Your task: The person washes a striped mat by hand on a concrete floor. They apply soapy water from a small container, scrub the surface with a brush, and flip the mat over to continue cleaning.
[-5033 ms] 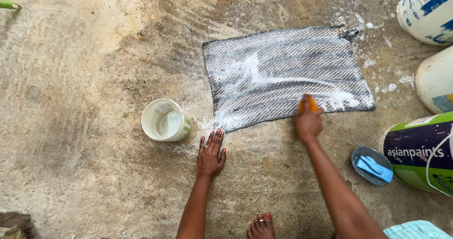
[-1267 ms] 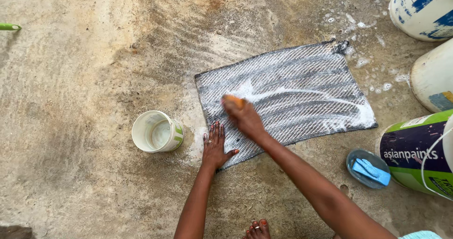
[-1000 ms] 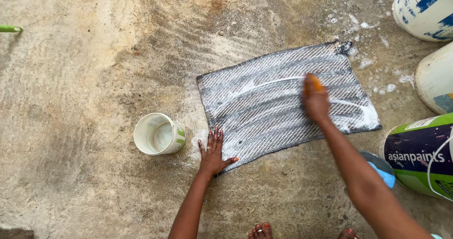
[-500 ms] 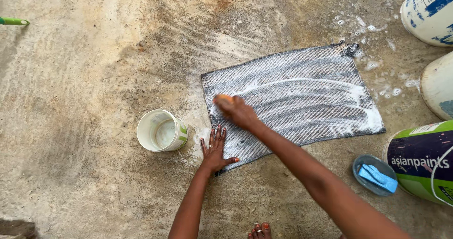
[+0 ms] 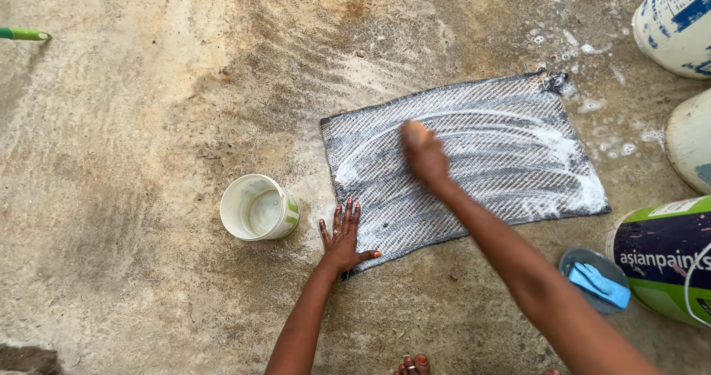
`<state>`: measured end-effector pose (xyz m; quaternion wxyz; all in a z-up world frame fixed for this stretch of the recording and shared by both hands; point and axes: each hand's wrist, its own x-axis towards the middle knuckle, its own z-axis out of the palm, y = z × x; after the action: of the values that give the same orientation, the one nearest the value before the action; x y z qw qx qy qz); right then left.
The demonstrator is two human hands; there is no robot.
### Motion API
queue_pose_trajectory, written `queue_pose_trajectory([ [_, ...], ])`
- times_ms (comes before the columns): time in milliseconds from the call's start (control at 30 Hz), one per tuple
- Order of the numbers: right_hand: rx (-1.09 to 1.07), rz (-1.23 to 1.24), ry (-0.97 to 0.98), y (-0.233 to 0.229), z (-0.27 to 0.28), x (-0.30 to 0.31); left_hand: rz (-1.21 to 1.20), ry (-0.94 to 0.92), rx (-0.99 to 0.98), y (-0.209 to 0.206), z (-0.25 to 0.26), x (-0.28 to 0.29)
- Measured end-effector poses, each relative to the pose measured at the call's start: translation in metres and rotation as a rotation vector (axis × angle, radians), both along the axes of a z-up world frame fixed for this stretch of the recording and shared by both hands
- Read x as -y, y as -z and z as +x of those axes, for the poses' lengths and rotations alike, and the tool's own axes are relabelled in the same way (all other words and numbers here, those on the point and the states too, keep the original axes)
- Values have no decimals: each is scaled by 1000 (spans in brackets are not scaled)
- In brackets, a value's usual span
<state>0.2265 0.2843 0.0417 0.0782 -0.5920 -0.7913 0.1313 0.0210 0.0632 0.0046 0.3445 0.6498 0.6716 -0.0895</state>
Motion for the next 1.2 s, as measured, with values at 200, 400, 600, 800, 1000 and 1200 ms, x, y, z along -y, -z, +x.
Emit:
queue_pose_trajectory([
  [200, -110, -30, -337, -23, -55, 17, 5, -16, 12, 0, 0, 4],
  [400, 33, -111, 511, -2, 199, -69, 15, -7, 41, 2, -1, 4],
  [600, -16, -53, 83, -5, 80, -25, -3, -12, 37, 2, 0, 1],
  [800, 46, 147, -927, 15, -69, 59, -54, -9, 43, -1, 0, 2],
  [1000, 50, -98, -580, 1, -140, -48, -75, 20, 37, -16, -2, -5],
  [1200, 13, 152, -1084, 10, -85, 46, -154, 48, 43, -10, -8, -10],
])
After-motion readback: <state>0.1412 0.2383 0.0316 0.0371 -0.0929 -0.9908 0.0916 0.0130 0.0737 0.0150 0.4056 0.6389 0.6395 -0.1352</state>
